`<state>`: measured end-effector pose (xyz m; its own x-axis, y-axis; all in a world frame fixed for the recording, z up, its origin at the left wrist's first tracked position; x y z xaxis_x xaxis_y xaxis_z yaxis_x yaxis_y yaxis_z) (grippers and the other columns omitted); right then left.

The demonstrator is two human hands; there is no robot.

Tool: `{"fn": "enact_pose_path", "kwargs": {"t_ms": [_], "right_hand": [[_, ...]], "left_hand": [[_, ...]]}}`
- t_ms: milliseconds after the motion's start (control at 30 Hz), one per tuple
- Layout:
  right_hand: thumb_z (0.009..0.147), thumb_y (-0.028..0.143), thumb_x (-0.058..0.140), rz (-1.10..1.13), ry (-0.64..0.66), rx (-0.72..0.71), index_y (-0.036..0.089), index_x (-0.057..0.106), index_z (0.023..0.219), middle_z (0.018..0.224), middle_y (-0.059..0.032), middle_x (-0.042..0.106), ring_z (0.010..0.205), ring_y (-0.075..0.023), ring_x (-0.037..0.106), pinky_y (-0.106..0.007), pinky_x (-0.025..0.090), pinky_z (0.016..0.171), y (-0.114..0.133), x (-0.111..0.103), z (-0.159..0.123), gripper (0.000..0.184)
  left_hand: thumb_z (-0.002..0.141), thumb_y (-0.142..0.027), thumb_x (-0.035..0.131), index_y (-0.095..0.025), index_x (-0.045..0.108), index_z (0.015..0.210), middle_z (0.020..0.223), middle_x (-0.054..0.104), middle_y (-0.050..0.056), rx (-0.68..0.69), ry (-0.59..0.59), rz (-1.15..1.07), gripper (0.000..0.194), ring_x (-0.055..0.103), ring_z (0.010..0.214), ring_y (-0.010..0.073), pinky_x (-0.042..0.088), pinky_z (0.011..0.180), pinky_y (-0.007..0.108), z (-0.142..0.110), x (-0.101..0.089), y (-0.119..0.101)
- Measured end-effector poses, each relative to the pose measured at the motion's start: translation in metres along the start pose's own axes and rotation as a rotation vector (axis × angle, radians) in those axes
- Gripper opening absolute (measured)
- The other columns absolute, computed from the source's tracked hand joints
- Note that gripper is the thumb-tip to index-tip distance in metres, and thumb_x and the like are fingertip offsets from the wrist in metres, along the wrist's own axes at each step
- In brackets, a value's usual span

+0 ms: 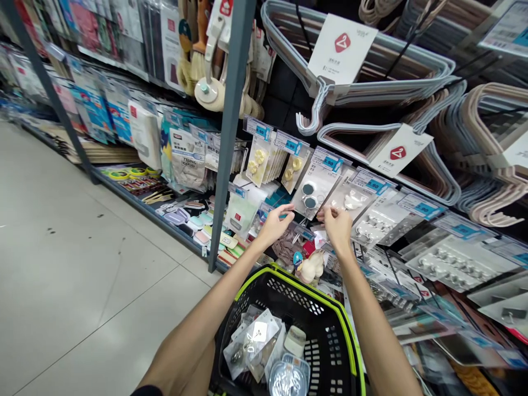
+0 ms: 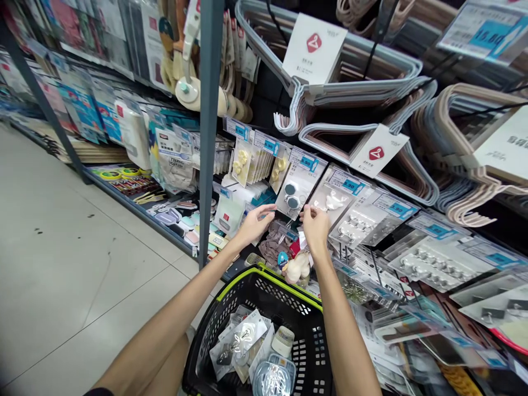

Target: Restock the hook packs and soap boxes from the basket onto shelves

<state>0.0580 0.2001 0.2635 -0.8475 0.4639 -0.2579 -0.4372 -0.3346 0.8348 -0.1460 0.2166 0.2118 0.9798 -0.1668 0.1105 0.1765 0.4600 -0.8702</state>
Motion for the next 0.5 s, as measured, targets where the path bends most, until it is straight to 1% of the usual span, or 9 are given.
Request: {"fn": "enact_pose_path", "kwargs": {"t_ms": [67,133,233,300,367,433,500], "right_hand": [[0.085,0.055,0.066,0.231,-0.002,0.006,0.012,0.068,0.107,0.088,-0.0092,0.076,0.064,-0.0149,0.070,-0.022,0.053,0.050,0.017,-0.004,0.001,0.048],[0.080,0.056,0.073,0.440,-0.003,0.000,0.014,0.064,0.113,0.088,-0.0057,0.075,0.059,-0.0111,0.067,-0.018,0.050,0.046,0.037,-0.005,0.006,0.054],[0.075,0.055,0.080,0.626,-0.057,0.007,0.015,0.063,0.111,0.082,-0.0015,0.074,0.052,-0.0071,0.063,-0.014,0.045,0.041,0.059,-0.002,0.016,0.056],[0.075,0.052,0.081,0.713,-0.116,0.051,0.015,0.063,0.106,0.079,0.0006,0.072,0.050,-0.0050,0.060,-0.012,0.043,0.040,0.066,0.000,0.021,0.052],[0.075,0.048,0.082,0.760,-0.159,0.106,0.015,0.064,0.102,0.076,0.0022,0.071,0.048,-0.0040,0.058,-0.012,0.042,0.039,0.068,0.004,0.023,0.046],[0.077,0.045,0.081,0.762,-0.175,0.135,0.014,0.065,0.100,0.073,0.0032,0.069,0.046,-0.0036,0.056,-0.013,0.043,0.039,0.068,0.006,0.024,0.042],[0.079,0.044,0.080,0.744,-0.168,0.142,0.013,0.066,0.100,0.072,0.0033,0.069,0.045,-0.0034,0.055,-0.013,0.044,0.039,0.070,0.009,0.026,0.040]], "left_hand": [[0.088,-0.033,0.071,-0.014,0.073,0.112,0.122,0.072,0.013,-0.035,-0.028,-0.130,0.030,0.067,0.109,0.0212,0.053,0.092,0.031,0.005,0.001,-0.011],[0.087,-0.037,0.075,-0.013,0.073,0.105,0.111,0.073,0.011,-0.093,-0.058,-0.305,0.029,0.067,0.090,0.0153,0.053,0.076,0.025,0.019,0.007,-0.025],[0.085,-0.036,0.079,-0.013,0.071,0.102,0.094,0.070,0.005,-0.159,-0.060,-0.554,0.030,0.057,0.064,0.0060,0.043,0.055,0.018,0.051,0.026,-0.053],[0.084,-0.033,0.082,-0.013,0.069,0.099,0.087,0.067,0.002,-0.180,-0.061,-0.665,0.028,0.051,0.056,0.0031,0.036,0.048,0.016,0.074,0.041,-0.071],[0.082,-0.029,0.083,-0.013,0.066,0.091,0.080,0.063,-0.001,-0.198,-0.108,-0.709,0.026,0.045,0.051,0.0014,0.030,0.044,0.015,0.091,0.050,-0.084],[0.082,-0.023,0.083,-0.012,0.062,0.083,0.074,0.059,-0.002,-0.202,-0.174,-0.698,0.024,0.041,0.048,0.0006,0.024,0.041,0.015,0.100,0.055,-0.092],[0.084,-0.020,0.080,-0.012,0.061,0.081,0.071,0.058,-0.003,-0.195,-0.222,-0.667,0.021,0.038,0.047,0.0005,0.021,0.040,0.016,0.100,0.053,-0.097]]}}
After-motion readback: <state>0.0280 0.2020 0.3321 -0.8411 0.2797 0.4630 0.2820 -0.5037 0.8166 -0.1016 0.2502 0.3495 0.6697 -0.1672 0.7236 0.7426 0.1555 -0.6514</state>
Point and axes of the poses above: each hand's wrist, its own z-axis towards the middle knuckle, its own x-axis out of the palm, y = z × x, the point moved 5 cm from there along z, towards the middle knuckle
